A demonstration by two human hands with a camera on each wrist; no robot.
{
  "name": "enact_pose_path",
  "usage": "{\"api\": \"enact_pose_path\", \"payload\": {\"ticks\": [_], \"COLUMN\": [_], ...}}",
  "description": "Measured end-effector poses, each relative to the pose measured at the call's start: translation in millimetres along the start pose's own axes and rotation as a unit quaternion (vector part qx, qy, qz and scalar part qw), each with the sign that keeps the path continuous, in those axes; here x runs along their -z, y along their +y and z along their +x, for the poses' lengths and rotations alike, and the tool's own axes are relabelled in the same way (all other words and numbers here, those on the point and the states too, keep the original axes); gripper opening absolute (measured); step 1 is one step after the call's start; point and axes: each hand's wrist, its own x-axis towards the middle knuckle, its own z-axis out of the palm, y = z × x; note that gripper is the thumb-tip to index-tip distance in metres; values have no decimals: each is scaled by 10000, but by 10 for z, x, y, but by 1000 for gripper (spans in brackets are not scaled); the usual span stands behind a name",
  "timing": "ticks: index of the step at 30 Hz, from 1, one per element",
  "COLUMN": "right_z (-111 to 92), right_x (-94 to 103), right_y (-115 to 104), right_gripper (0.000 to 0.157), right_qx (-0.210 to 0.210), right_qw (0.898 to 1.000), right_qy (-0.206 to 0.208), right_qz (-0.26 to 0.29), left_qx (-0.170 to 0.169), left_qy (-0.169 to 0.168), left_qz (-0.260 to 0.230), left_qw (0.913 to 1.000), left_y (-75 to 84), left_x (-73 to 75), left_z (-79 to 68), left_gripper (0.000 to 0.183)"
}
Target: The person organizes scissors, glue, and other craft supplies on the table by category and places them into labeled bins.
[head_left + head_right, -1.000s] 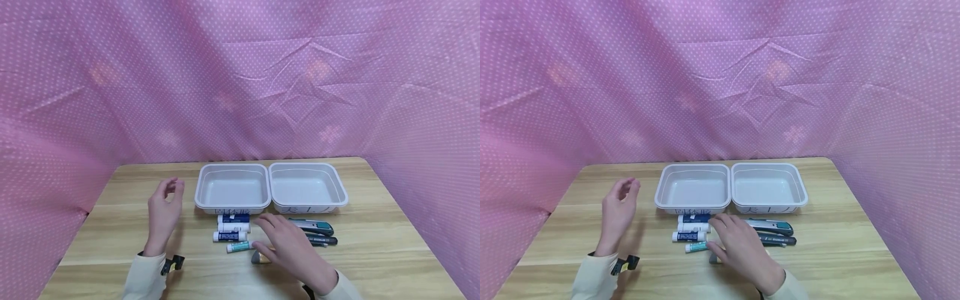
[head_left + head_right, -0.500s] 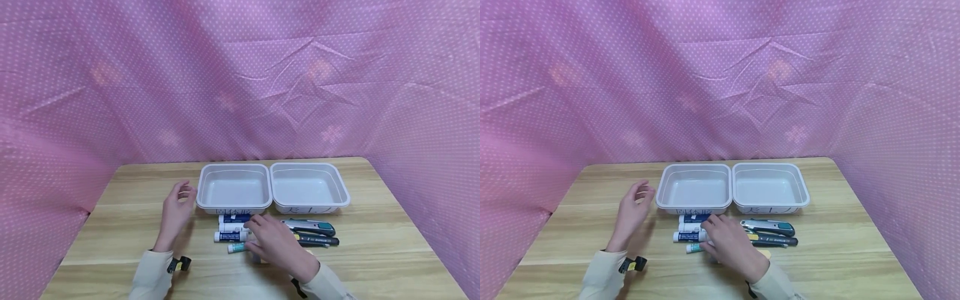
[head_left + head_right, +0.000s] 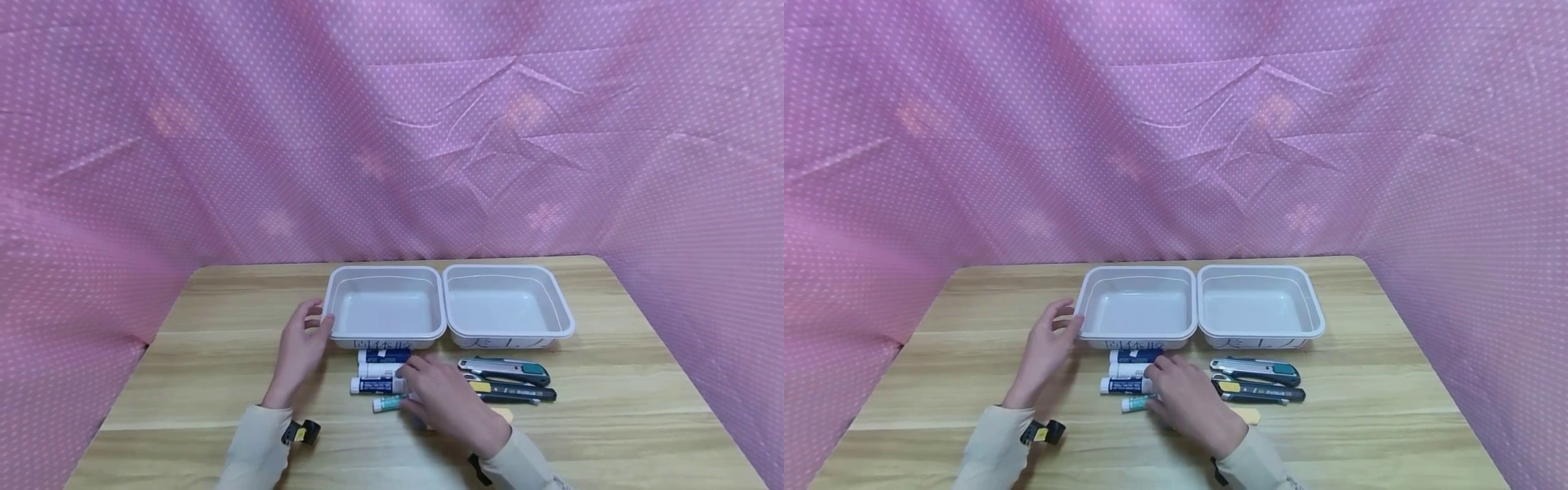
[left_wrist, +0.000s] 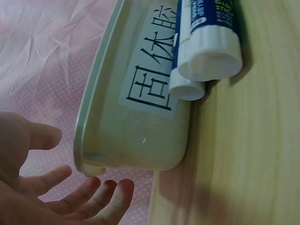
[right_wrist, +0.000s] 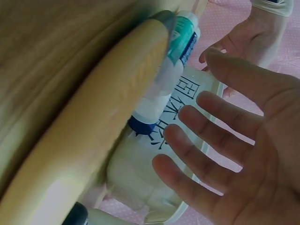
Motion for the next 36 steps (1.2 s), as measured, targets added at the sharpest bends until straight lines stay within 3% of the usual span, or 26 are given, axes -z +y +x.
{"api": "enact_pose_path", "payload": {"ticks": [8,21,36], "right_z": [20,45,43], "right_x": [-58,-118,-143], "right_y": [22,30,16], "right_gripper": [36,29,35], "right_qx": [6,-87,-194], "right_qw": [9998,9996,9984], "right_qy": [79,-267,-460], "right_qz": [-203,-54,283], "left_qx": [91,5,32], "left_qy": [-125,-104,-69], "left_qz": [57,27,68], "left_qw": [9999,9999,9999], "left_y": [-24,-27,-33], "left_x": [-40,-72,-86], "left_z": [3,-2,13], "left_gripper": [49,47,48]}}
